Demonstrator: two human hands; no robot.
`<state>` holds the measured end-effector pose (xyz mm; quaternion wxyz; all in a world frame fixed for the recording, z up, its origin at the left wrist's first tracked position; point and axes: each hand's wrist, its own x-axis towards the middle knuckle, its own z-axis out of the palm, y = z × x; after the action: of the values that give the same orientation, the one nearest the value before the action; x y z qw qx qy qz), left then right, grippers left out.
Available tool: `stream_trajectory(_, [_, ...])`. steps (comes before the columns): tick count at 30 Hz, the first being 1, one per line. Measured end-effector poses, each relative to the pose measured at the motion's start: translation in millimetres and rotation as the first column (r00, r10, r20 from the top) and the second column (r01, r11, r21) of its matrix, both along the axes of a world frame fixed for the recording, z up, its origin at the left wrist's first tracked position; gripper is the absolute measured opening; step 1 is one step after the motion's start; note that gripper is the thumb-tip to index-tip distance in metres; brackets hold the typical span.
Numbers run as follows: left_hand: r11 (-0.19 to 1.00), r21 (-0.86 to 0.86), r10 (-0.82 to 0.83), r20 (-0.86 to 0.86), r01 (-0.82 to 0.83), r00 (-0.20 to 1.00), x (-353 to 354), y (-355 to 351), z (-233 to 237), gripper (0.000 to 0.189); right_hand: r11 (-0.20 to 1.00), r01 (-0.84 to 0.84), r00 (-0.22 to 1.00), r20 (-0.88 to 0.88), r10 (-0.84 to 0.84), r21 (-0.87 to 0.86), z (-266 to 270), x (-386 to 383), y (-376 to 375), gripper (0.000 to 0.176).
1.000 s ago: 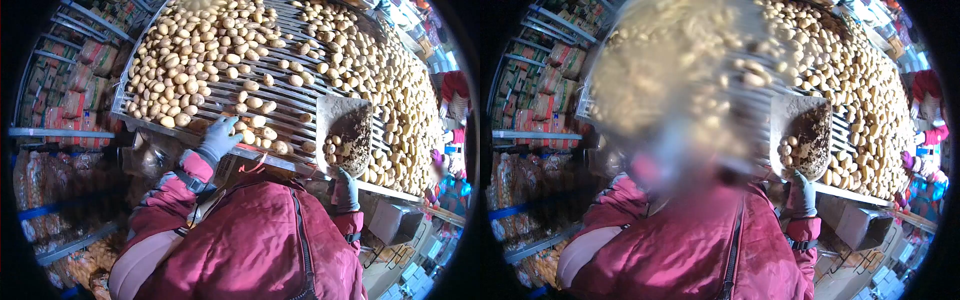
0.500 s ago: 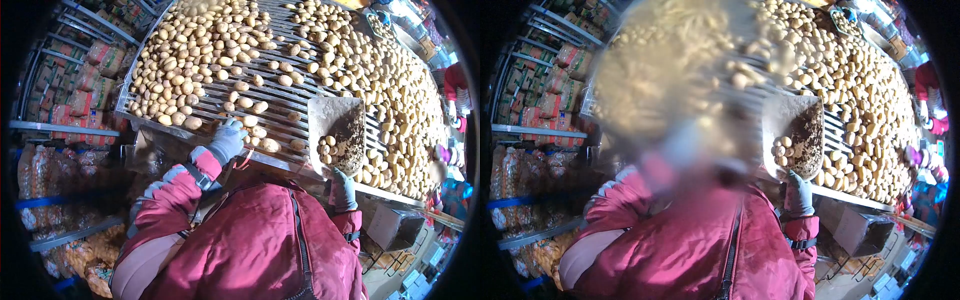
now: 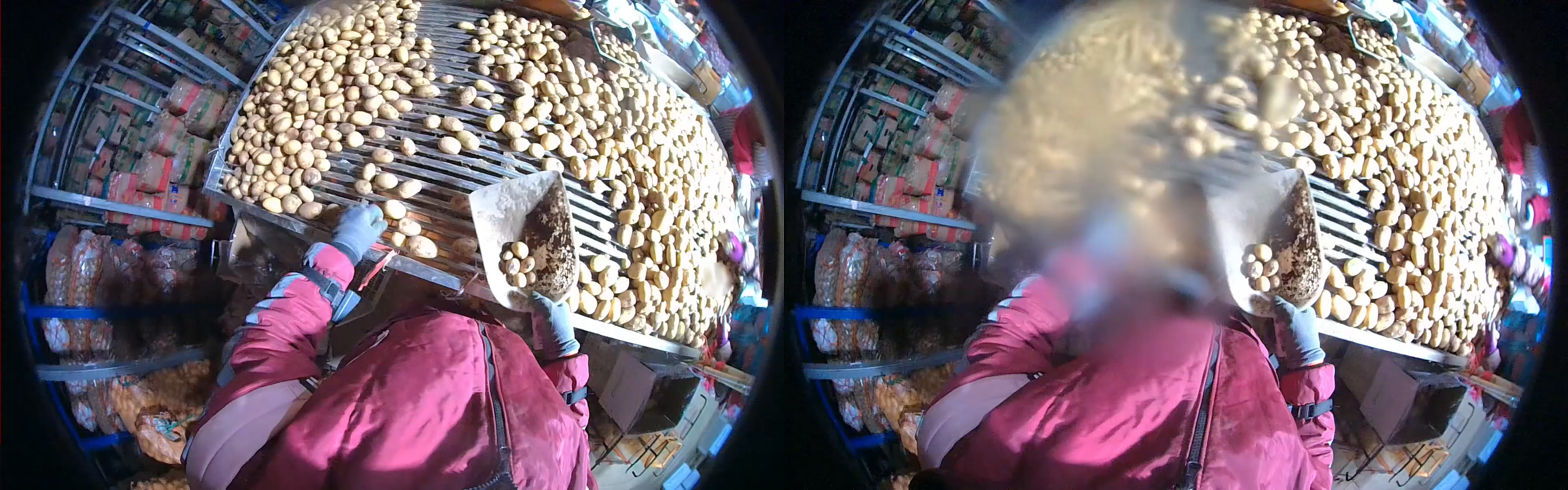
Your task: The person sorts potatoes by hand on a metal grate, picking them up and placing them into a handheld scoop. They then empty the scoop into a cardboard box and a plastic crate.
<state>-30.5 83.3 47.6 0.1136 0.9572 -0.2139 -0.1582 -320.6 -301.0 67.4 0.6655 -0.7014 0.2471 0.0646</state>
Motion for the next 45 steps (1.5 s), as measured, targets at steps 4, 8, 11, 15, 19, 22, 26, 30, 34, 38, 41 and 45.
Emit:
stream_trajectory(4, [0.616, -0.65, 0.126, -0.475, -0.444, 0.871, 2.3, -50.5, 37.5, 0.021, 0.921, 0.143, 0.985, -0.145, -0.096, 0.363, 19.4, 16.2, 6.5, 0.031])
stream_trajectory(8, [0.78, -0.624, -0.079, -0.05, 0.031, 0.996, -15.9, -104.9, 85.0, 0.037, 0.985, -0.163, 0.985, 0.04, 0.165, -0.049, -6.6, 23.2, 5.5, 0.026])
stream_trajectory(11, [0.803, -0.59, 0.085, -0.028, -0.085, 0.996, 30.9, -32.7, 54.0, 0.047, 0.998, -0.011, 0.999, 0.039, 0.014, -0.065, 20.9, 45.4, 23.5, 0.015])
stream_trajectory(15, [0.898, -0.215, 0.434, 0.298, -0.383, 0.85, 118.7, 129.6, 5.4, 0.066, 0.807, -0.208, 0.954, 0.066, 0.291, -0.553, 1.7, 38.8, 24.1, 0.014])
stream_trajectory(19, [0.702, -0.132, 0.711, 0.061, -0.7, 0.701, 171.4, 149.3, 13.3, 0.086, 0.757, 0.509, 0.86, -0.214, -0.462, 0.409, 29.9, 66.7, 65.0, 0.019])
stream_trajectory(22, [0.811, -0.141, 0.585, 0.194, -0.568, 0.787, 157.0, 108.4, -17.5, 0.09, 0.938, 0.332, 0.933, -0.182, -0.311, 0.103, -2.7, 55.0, 56.9, 0.025])
stream_trajectory(26, [0.963, -0.099, 0.27, 0.31, -0.252, 0.912, 80.9, 43.4, 28.6, 0.076, 0.757, 0.549, 0.834, -0.29, -0.469, 0.355, 6.0, 81.2, 72.2, 0.025])
stream_trajectory(30, [0.937, -0.343, 0.127, 0.171, -0.062, 0.977, 75.7, 36.6, 44.3, 0.068, 0.99, 0.125, 0.955, -0.262, -0.139, -0.069, 34.2, 103.4, 76.9, 0.03])
stream_trajectory(34, [0.855, -0.331, 0.446, 0.071, -0.4, 0.892, 157.6, 85.2, 36.5, 0.073, 0.88, 0.426, 0.86, -0.395, -0.322, 0.21, 44.7, 112.5, 91.5, 0.029])
stream_trajectory(38, [0.966, -0.042, 0.254, 0.332, -0.255, 0.909, 180.2, 53.6, -9.5, 0.076, 0.835, 0.489, 0.855, -0.332, -0.399, 0.254, 0.4, 92.2, 90.5, 0.027])
stream_trajectory(41, [0.929, -0.354, 0.114, -0.003, -0.107, 0.994, 140.3, -12.8, 14.2, 0.082, 0.898, 0.423, 0.895, -0.212, -0.393, 0.122, -31.0, 67.9, 81.9, 0.026])
stream_trajectory(45, [0.847, -0.383, -0.383, 0.04, 0.368, 0.923, 73.9, -93.8, -26.2, 0.076, 0.711, 0.638, 0.766, -0.342, -0.545, 0.296, 42.3, 105.0, 103.9, 0.022])
